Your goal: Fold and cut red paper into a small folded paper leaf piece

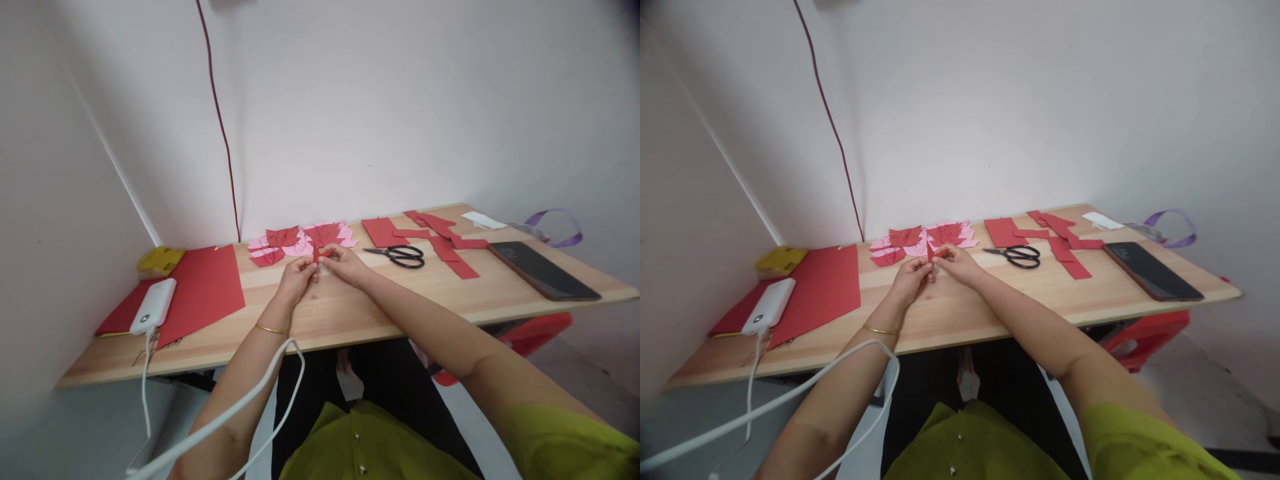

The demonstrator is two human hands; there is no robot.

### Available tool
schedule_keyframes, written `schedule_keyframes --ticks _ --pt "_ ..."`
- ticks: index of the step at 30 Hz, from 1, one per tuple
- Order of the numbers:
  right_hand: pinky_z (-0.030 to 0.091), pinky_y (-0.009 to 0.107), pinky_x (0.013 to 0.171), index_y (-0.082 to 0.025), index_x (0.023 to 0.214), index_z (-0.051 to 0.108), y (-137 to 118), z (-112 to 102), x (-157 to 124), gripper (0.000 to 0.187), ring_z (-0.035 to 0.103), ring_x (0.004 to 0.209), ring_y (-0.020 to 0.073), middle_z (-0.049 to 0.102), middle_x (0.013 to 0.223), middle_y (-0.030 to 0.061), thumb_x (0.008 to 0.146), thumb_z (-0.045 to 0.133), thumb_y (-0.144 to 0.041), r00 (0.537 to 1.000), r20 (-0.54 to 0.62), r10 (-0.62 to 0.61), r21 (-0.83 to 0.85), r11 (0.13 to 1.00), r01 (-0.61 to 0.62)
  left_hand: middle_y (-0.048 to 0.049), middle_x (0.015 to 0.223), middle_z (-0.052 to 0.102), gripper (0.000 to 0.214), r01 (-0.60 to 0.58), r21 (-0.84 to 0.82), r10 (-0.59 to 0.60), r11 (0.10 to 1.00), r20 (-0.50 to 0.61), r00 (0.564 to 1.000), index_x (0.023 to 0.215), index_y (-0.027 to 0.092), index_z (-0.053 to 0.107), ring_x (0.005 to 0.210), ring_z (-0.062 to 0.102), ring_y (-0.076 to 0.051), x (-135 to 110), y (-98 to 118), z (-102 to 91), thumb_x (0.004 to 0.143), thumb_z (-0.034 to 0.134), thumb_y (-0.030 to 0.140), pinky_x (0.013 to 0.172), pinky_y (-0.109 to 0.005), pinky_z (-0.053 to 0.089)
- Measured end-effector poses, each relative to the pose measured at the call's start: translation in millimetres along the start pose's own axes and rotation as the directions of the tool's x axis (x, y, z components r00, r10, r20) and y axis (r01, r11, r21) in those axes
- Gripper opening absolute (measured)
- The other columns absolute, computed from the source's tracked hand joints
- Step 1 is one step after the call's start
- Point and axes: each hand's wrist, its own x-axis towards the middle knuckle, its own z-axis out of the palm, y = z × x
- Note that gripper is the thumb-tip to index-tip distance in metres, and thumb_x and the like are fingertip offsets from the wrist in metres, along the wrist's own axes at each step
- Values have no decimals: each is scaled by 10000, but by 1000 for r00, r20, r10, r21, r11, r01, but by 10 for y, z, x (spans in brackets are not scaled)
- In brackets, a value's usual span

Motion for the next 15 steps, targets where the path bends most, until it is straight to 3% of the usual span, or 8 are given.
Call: schedule_keyframes --ticks 15 --pt "370 245 608 -177 672 551 -102 -15 -34 330 449 579 100 519 610 -45 728 684 -474 989 144 21 112 993 -38 17 583 574 186 -86 201 57 976 145 988 728 145 590 547 497 -88 -38 37 -83 738 671 312 602 -230 387"
